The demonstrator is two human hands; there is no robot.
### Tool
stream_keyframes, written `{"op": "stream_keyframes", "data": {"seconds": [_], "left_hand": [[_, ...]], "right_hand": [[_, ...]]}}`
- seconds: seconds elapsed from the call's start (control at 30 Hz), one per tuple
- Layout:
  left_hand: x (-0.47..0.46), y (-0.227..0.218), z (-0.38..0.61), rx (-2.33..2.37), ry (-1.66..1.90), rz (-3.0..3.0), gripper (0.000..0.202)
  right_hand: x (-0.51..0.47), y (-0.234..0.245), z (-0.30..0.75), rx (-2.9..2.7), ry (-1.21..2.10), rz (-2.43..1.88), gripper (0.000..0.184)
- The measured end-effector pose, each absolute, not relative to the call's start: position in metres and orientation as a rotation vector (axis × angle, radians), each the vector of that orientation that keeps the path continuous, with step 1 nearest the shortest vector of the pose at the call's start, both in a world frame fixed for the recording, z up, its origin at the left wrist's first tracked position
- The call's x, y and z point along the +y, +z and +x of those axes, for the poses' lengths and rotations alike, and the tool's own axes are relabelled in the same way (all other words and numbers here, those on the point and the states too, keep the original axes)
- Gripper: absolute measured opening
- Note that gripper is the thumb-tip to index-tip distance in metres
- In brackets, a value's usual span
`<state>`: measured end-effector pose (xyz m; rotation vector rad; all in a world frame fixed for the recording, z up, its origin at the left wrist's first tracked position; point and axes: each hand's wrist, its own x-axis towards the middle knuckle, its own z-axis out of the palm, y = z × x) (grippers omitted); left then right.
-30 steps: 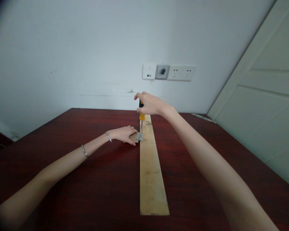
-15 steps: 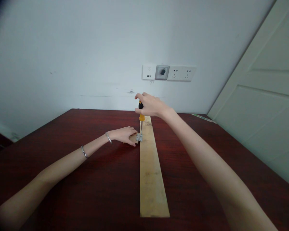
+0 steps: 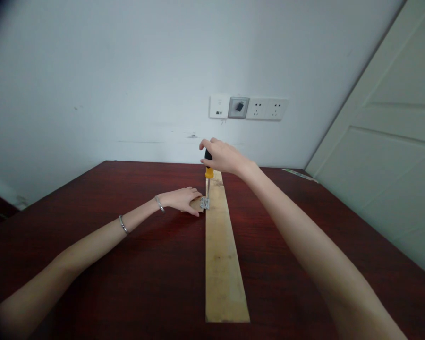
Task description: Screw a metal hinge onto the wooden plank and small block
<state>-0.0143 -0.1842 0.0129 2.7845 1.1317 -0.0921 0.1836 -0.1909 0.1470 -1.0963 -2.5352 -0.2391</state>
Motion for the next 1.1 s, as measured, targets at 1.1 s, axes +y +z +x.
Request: {"op": "stream_keyframes", "data": {"seconds": [1.1], "left_hand": [[-0.172, 0.015, 0.007, 0.974, 0.214, 2.801, 0.019]], "right_hand": [[-0.129, 0.009, 0.22, -1.992, 0.898, -1.45, 0.028]]}}
